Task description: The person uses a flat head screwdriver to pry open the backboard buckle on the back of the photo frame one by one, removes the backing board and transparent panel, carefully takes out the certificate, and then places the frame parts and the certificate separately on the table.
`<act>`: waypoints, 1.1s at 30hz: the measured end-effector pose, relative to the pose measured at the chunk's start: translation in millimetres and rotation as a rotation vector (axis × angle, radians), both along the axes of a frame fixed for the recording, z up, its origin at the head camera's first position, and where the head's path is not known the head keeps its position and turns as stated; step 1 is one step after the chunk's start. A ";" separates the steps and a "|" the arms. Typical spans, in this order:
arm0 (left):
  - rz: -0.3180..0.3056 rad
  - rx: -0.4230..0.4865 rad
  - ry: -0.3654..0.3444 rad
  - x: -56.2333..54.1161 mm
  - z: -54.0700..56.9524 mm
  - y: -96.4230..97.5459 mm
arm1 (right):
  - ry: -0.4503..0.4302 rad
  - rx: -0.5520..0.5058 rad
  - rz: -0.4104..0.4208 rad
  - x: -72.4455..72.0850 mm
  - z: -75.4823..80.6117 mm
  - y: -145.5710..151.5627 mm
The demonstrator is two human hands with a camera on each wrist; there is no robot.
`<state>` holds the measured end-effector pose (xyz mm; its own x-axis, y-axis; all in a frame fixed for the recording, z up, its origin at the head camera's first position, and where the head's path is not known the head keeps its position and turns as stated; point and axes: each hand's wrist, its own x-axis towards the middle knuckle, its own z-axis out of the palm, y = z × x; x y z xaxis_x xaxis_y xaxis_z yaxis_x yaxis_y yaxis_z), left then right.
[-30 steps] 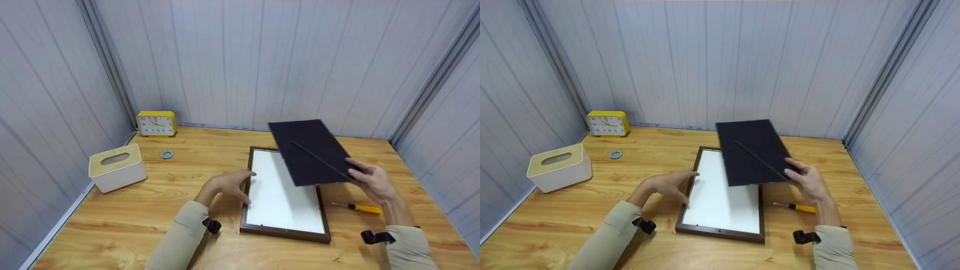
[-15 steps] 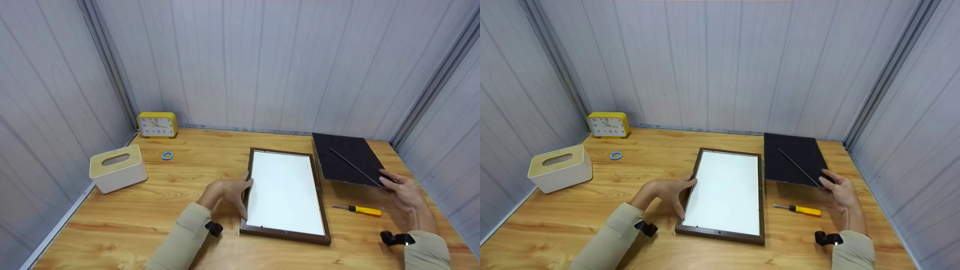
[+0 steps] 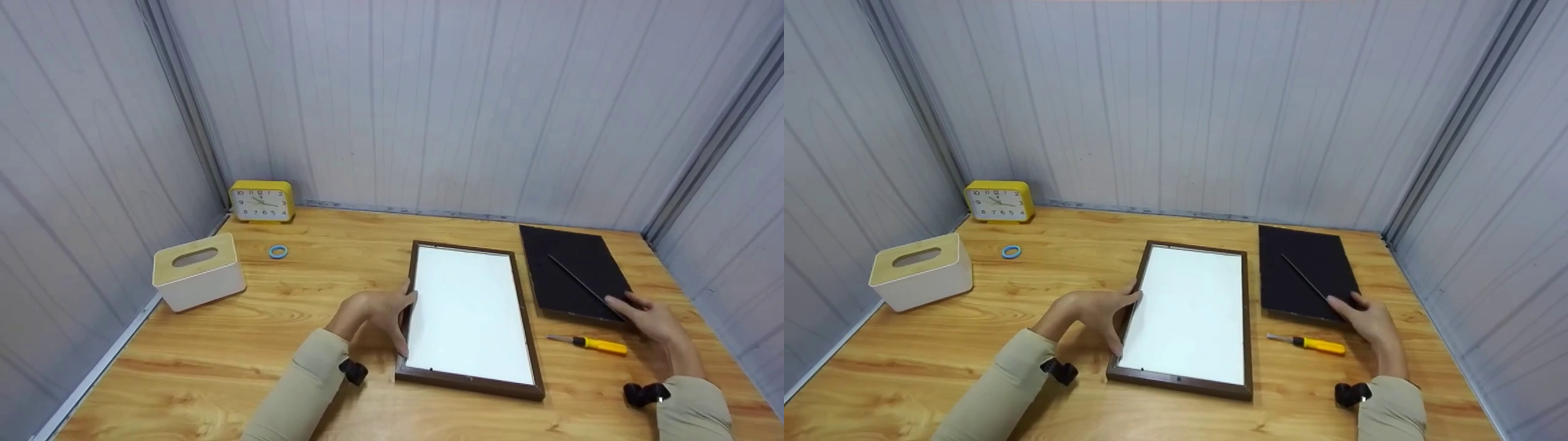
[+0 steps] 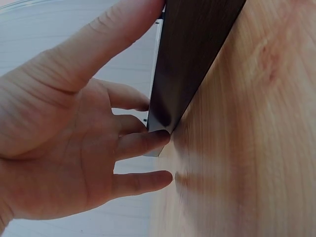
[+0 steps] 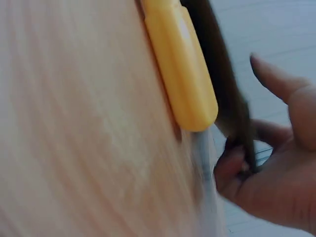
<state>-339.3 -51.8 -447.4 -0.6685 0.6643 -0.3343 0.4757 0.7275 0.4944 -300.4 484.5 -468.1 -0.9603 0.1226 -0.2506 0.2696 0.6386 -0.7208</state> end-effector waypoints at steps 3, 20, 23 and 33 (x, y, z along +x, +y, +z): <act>-0.004 -0.001 -0.001 -0.3 0.2 0.5 | -0.063 0.079 0.028 -1.3 1.3 -0.8; -0.023 -0.010 0.009 -1.0 0.0 1.0 | -0.032 0.330 0.050 1.1 -1.3 -6.5; -0.024 -0.008 0.010 -1.3 -0.1 1.1 | -0.022 0.340 0.055 1.9 -4.2 -3.9; -0.015 -0.011 0.014 -0.5 0.2 0.2 | -0.019 0.355 0.046 2.7 -2.1 -4.8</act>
